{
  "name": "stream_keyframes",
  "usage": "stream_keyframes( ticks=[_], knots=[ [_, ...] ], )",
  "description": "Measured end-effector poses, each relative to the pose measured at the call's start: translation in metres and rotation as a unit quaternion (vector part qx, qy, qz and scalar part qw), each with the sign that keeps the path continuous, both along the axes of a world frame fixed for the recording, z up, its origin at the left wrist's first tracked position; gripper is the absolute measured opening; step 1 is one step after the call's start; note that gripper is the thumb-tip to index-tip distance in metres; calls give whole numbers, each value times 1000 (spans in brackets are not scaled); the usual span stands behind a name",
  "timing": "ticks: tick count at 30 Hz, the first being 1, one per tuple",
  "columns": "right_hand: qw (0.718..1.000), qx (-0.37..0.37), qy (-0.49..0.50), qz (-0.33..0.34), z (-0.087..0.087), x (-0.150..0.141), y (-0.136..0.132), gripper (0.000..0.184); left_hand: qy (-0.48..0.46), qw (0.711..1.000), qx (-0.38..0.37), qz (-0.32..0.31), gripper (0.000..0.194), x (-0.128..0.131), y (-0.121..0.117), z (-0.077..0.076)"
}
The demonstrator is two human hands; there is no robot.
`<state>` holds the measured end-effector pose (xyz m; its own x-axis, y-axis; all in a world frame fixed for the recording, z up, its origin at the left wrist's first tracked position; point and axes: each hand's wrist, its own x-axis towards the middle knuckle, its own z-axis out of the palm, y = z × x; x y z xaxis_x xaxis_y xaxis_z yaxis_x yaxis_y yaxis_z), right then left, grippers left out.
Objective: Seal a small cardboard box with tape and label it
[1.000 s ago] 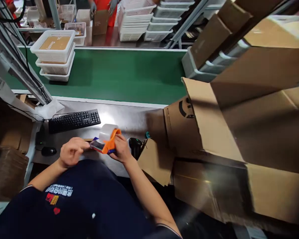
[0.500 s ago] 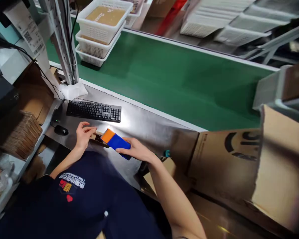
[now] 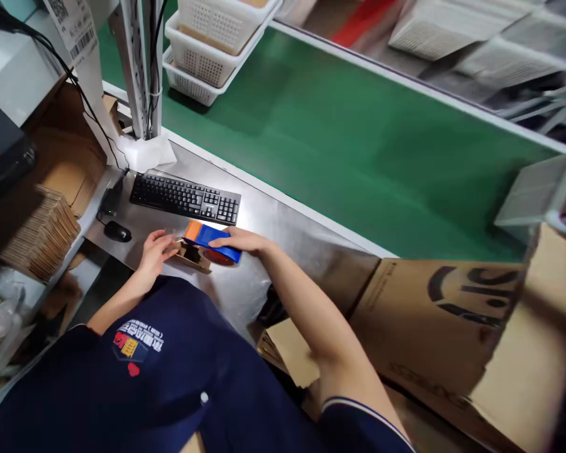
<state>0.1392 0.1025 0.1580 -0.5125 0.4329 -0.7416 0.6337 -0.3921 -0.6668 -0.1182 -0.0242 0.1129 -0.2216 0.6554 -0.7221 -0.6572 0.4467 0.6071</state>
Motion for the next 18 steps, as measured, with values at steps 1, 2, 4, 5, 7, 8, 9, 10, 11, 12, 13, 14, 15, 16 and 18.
stream_keyframes(
  ticks=[1,2,4,5,7,8,9,10,11,12,13,14,15,16,18],
  knots=[
    [1000,-24,-2,2,-6,-5,1,64,-11,1000,-9,2,51,-5,-5,-3],
    [999,-46,-7,3,-13,-9,1,62,-23,1000,-14,4,50,-8,-10,-6],
    [997,-69,-19,1,-26,-15,-5,58,-51,999,-11,7,49,-13,-18,-13],
    [997,-71,-26,-3,-31,-16,-9,56,-66,998,-4,7,49,-14,-20,-16],
    [997,-66,-33,-12,-39,-15,-18,53,-99,995,15,7,52,-12,-22,-21],
    [997,-64,-30,-18,-41,-12,-21,52,-117,993,23,6,52,-11,-21,-22],
    [997,-64,-22,-25,-42,-10,-24,53,-134,991,29,7,52,-9,-20,-23],
    [997,-67,-12,-32,-43,-7,-26,53,-149,988,36,7,52,-8,-19,-23],
    [997,-72,-1,-42,-44,-4,-27,55,-161,986,47,6,54,-7,-17,-23],
    [995,-79,9,-51,-44,-1,-27,57,-166,984,61,4,57,-6,-15,-23],
    [994,-86,16,-62,-45,1,-27,59,-166,983,76,2,62,-5,-14,-22],
    [993,-92,20,-74,-45,2,-26,60,-165,982,88,-1,66,-4,-13,-22],
    [992,-97,24,-82,-45,2,-25,60,-163,982,95,-2,67,-3,-13,-21],
    [991,-100,25,-88,-45,2,-25,60,-163,982,94,-2,66,-2,-13,-21],
    [991,-96,22,-87,-44,-1,-24,57,-151,985,79,0,63,0,-14,-20]
  ],
)
